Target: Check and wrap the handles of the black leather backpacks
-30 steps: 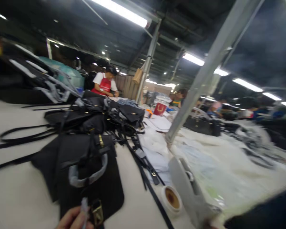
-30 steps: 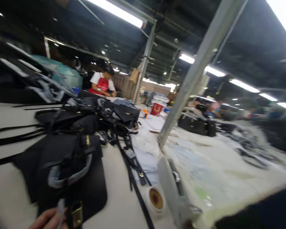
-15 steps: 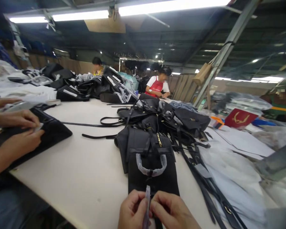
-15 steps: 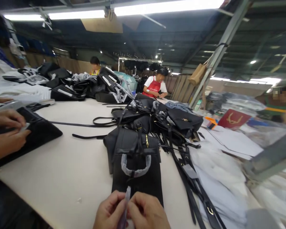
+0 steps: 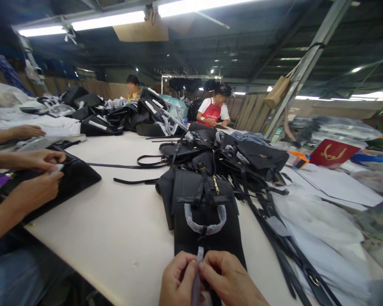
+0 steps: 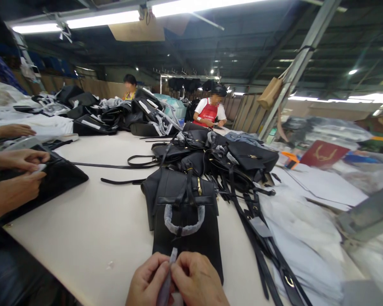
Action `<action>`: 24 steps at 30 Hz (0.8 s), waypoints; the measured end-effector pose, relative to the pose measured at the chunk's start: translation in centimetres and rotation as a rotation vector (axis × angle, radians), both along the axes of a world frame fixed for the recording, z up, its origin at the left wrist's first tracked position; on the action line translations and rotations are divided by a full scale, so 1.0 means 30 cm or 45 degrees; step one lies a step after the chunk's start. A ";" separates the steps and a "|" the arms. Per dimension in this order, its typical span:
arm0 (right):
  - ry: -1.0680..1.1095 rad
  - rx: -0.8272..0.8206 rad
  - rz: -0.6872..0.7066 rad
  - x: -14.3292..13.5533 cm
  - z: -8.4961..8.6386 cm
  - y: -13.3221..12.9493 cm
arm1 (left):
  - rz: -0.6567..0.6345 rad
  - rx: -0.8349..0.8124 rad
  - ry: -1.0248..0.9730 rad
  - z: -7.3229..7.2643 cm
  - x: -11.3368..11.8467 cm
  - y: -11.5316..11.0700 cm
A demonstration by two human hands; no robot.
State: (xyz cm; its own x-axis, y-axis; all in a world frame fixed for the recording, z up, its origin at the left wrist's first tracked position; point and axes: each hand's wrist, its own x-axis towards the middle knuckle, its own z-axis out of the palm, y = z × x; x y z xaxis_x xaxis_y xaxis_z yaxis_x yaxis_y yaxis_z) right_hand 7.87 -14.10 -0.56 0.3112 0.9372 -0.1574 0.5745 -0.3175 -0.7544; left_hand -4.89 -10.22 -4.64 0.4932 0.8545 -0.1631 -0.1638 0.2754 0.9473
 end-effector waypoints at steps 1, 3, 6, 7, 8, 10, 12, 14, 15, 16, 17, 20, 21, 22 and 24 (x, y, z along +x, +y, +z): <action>0.020 0.004 0.000 0.004 -0.007 -0.001 | -0.014 -0.077 -0.029 -0.004 0.004 0.002; 0.063 0.004 -0.003 0.015 -0.025 -0.004 | 0.016 -0.167 -0.106 -0.012 0.011 0.004; 0.128 0.002 -0.025 0.029 -0.055 -0.012 | 0.133 -0.161 -0.180 -0.022 0.016 0.001; 0.159 0.002 -0.030 0.032 -0.064 -0.014 | 0.150 -0.128 -0.176 -0.024 0.014 -0.001; 0.194 0.003 -0.035 0.034 -0.070 -0.016 | 0.144 -0.095 -0.158 -0.025 0.012 -0.004; 0.258 0.006 -0.050 0.034 -0.079 -0.017 | 0.114 -0.057 -0.100 -0.026 0.003 -0.006; 0.295 0.001 -0.067 0.031 -0.083 -0.016 | 0.094 -0.047 -0.038 -0.025 -0.008 -0.004; 0.311 -0.007 -0.081 0.024 -0.083 -0.013 | 0.098 -0.067 -0.009 -0.025 -0.017 0.003; 0.319 -0.011 -0.085 0.021 -0.082 -0.010 | 0.094 -0.090 -0.003 -0.025 -0.020 0.009; 0.332 -0.008 -0.091 0.017 -0.081 -0.007 | 0.080 -0.123 0.000 -0.025 -0.023 0.015; 0.351 0.000 -0.097 0.013 -0.081 -0.004 | 0.059 -0.162 0.003 -0.026 -0.025 0.021; 0.492 0.020 -0.071 0.004 -0.088 0.006 | 0.001 -0.242 -0.012 -0.029 -0.029 0.034; 0.570 0.023 -0.048 0.001 -0.094 0.009 | -0.013 -0.242 -0.028 -0.030 -0.031 0.036; 0.651 0.026 -0.030 -0.002 -0.104 0.012 | -0.023 -0.232 -0.047 -0.031 -0.032 0.037; 0.784 0.067 -0.066 -0.007 -0.133 0.015 | -0.025 -0.213 -0.069 -0.034 -0.034 0.035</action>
State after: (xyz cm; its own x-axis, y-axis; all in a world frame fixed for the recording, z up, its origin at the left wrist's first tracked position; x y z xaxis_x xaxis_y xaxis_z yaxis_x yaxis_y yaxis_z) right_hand 7.66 -13.65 -4.54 0.2231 0.9348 -0.2762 0.0138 -0.2864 -0.9580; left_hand -5.91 -9.16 -5.65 0.5216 0.8076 -0.2750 -0.2065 0.4322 0.8778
